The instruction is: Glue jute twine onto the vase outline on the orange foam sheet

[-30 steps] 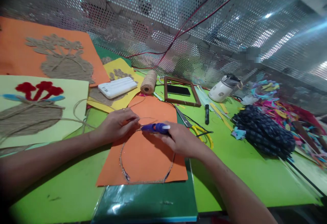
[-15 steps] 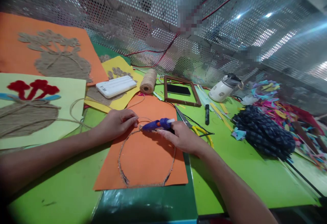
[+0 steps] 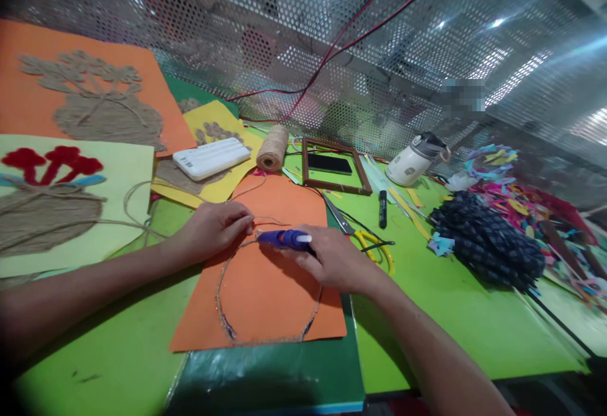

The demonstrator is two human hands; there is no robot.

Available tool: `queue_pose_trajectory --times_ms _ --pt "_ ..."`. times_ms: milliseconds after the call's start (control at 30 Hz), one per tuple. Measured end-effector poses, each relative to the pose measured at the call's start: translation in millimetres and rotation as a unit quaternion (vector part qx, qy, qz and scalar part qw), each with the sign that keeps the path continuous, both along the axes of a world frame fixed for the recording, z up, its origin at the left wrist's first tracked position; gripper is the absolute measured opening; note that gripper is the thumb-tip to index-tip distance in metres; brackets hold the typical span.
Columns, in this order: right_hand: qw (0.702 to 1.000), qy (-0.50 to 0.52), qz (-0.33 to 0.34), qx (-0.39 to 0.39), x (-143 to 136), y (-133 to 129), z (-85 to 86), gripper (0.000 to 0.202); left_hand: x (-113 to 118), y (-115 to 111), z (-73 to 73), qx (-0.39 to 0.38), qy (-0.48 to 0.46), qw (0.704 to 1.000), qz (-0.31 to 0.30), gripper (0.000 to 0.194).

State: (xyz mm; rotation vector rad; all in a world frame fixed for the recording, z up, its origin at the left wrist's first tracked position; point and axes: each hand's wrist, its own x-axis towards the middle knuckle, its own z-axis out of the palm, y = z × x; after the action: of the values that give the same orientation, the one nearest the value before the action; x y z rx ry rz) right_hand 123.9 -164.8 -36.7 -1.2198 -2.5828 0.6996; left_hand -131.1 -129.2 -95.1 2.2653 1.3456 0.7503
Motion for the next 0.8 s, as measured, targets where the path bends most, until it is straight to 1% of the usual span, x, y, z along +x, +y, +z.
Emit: queue_pose_trajectory --times_ms 133,200,267,333,367,433,500,567,667,800 --pt "0.994 0.059 -0.046 -0.082 4.6 7.6 -4.2 0.032 -0.3 0.0 0.0 0.0 0.0 1.0 0.004 0.024" --pt "0.992 0.068 -0.048 -0.097 7.2 11.6 -4.9 0.033 0.1 -0.2 0.5 -0.002 0.003 1.0 0.007 0.024" --pt "0.995 0.05 -0.022 -0.082 9.1 13.6 -3.3 0.028 0.7 -0.3 1.0 -0.004 0.005 1.0 0.008 0.024" --pt "0.998 0.026 0.021 -0.045 9.9 13.3 0.0 0.018 1.2 -0.4 1.2 -0.006 0.003 1.0 0.008 0.023" --pt "0.999 0.015 0.044 -0.024 9.9 12.4 1.6 0.018 1.3 -0.4 1.1 -0.006 0.002 1.0 0.008 0.023" --pt "0.997 -0.003 0.077 0.011 9.5 10.3 4.0 0.029 1.2 -0.3 0.6 -0.003 0.002 1.0 0.007 0.023" --pt "0.996 -0.006 0.082 0.023 8.8 8.3 4.4 0.033 0.8 -0.4 -0.2 -0.003 0.005 1.0 0.006 0.023" --pt "0.998 0.009 0.058 0.002 8.1 7.2 3.1 0.028 0.5 -0.5 -0.6 -0.003 0.009 1.0 0.005 0.023" --pt "0.998 0.028 0.007 -0.053 7.1 7.5 0.3 0.017 0.2 -0.9 -0.2 0.001 0.015 1.0 0.006 0.024" --pt "0.993 0.048 -0.048 -0.1 6.5 11.0 -4.5 0.032 0.9 -1.5 0.8 0.003 0.016 1.0 0.01 0.023"
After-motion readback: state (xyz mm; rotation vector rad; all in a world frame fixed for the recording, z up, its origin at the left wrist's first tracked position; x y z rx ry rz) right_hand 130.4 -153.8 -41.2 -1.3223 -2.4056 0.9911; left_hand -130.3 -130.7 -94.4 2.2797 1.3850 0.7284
